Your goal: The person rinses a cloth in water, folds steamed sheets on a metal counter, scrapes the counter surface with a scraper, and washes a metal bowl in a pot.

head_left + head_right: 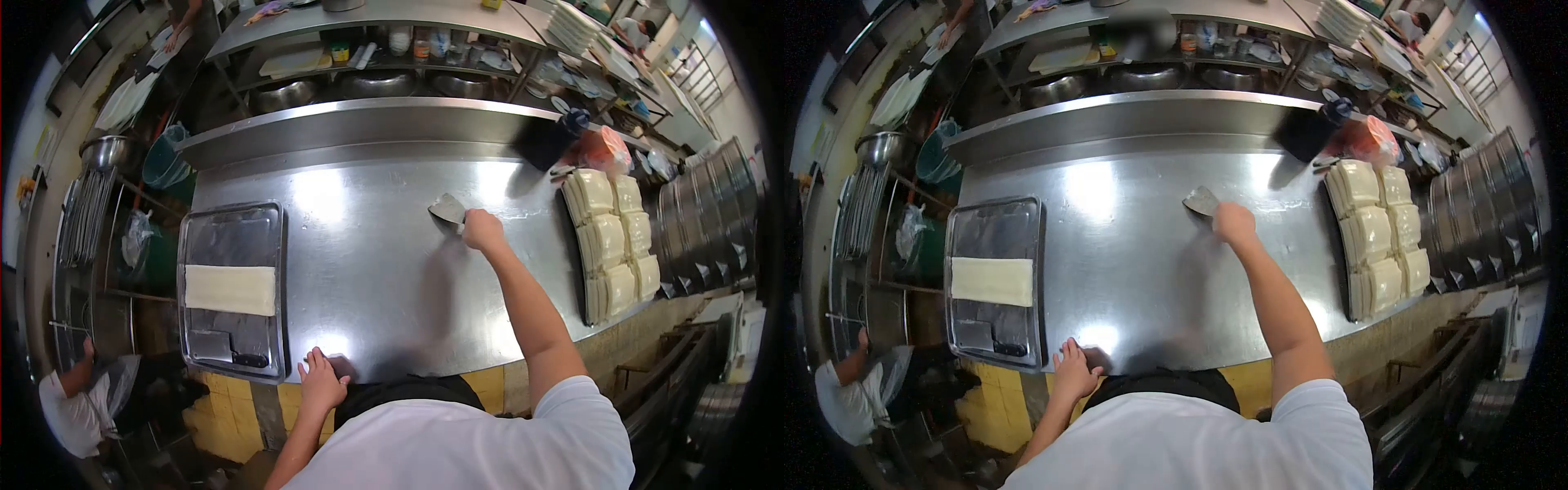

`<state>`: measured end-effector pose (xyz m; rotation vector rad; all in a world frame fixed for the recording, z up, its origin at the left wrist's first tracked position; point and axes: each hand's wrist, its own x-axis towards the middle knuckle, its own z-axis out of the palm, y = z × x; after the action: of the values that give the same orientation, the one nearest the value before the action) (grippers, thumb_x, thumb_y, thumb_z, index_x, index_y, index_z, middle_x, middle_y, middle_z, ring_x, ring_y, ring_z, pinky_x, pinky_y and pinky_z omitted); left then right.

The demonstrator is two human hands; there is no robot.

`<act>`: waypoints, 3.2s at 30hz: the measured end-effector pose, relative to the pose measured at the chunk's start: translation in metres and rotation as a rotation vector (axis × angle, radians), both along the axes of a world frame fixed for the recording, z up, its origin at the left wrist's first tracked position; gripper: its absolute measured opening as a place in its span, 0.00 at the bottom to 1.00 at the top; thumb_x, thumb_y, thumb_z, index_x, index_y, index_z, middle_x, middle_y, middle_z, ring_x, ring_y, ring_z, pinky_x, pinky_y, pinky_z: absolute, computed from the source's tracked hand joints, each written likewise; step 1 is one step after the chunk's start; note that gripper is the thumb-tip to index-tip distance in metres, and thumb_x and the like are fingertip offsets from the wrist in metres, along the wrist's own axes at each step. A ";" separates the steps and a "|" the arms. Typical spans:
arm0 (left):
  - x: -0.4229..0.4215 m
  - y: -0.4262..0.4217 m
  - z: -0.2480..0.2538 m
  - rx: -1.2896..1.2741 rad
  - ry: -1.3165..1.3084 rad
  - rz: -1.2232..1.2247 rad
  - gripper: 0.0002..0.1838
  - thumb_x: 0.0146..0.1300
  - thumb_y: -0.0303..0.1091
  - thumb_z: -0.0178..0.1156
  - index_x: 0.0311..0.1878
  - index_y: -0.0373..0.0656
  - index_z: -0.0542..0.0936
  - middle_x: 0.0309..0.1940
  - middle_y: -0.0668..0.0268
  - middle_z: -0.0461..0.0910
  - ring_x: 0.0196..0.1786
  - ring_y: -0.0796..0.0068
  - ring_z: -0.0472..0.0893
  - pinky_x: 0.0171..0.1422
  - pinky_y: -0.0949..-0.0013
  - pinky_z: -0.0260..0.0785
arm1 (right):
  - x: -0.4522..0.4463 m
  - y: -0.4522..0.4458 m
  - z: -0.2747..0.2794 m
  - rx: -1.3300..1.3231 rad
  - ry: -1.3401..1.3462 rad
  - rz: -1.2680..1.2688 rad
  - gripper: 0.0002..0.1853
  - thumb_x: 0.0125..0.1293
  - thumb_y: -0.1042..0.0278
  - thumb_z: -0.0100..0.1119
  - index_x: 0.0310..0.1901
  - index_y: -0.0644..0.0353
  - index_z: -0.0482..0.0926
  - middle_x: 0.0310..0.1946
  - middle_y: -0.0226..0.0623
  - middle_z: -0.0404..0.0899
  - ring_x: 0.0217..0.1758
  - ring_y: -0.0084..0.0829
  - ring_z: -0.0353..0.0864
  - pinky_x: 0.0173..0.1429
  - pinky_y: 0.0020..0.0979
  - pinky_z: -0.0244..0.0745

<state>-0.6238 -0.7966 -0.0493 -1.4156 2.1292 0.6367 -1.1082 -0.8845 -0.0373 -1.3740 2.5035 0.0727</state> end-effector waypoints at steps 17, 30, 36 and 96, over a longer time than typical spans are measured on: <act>0.002 0.032 -0.016 -0.095 0.079 0.267 0.43 0.68 0.47 0.62 0.78 0.31 0.59 0.79 0.29 0.46 0.81 0.30 0.50 0.82 0.38 0.47 | 0.017 -0.180 0.000 -0.015 0.141 0.649 0.12 0.63 0.70 0.60 0.46 0.50 0.89 0.47 0.41 0.88 0.53 0.43 0.88 0.58 0.43 0.78; 0.024 0.045 0.000 -0.361 0.438 0.605 0.24 0.67 0.35 0.64 0.65 0.39 0.79 0.75 0.46 0.66 0.78 0.44 0.64 0.79 0.47 0.57 | 0.174 -0.286 0.026 -0.177 0.465 1.349 0.10 0.71 0.62 0.58 0.45 0.37 0.89 0.45 0.25 0.86 0.58 0.32 0.81 0.64 0.40 0.67; 0.059 0.072 -0.005 -0.561 0.616 0.803 0.18 0.66 0.29 0.62 0.58 0.36 0.82 0.63 0.50 0.80 0.67 0.48 0.77 0.72 0.53 0.68 | 0.249 -0.225 0.032 -0.155 0.470 1.569 0.12 0.70 0.63 0.57 0.49 0.36 0.88 0.47 0.24 0.85 0.59 0.32 0.80 0.67 0.39 0.67; -0.103 0.308 0.008 0.531 1.046 -0.427 0.12 0.70 0.27 0.64 0.52 0.31 0.85 0.40 0.62 0.88 0.42 0.77 0.84 0.50 0.71 0.77 | 0.358 0.784 -0.088 -0.336 -0.412 -1.434 0.23 0.69 0.59 0.56 0.60 0.65 0.79 0.54 0.61 0.82 0.54 0.60 0.83 0.58 0.52 0.78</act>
<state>-0.7267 -0.4887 -0.0417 -0.2798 2.5300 1.8541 -0.7499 -0.1010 -0.1249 0.5377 2.5392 -0.8205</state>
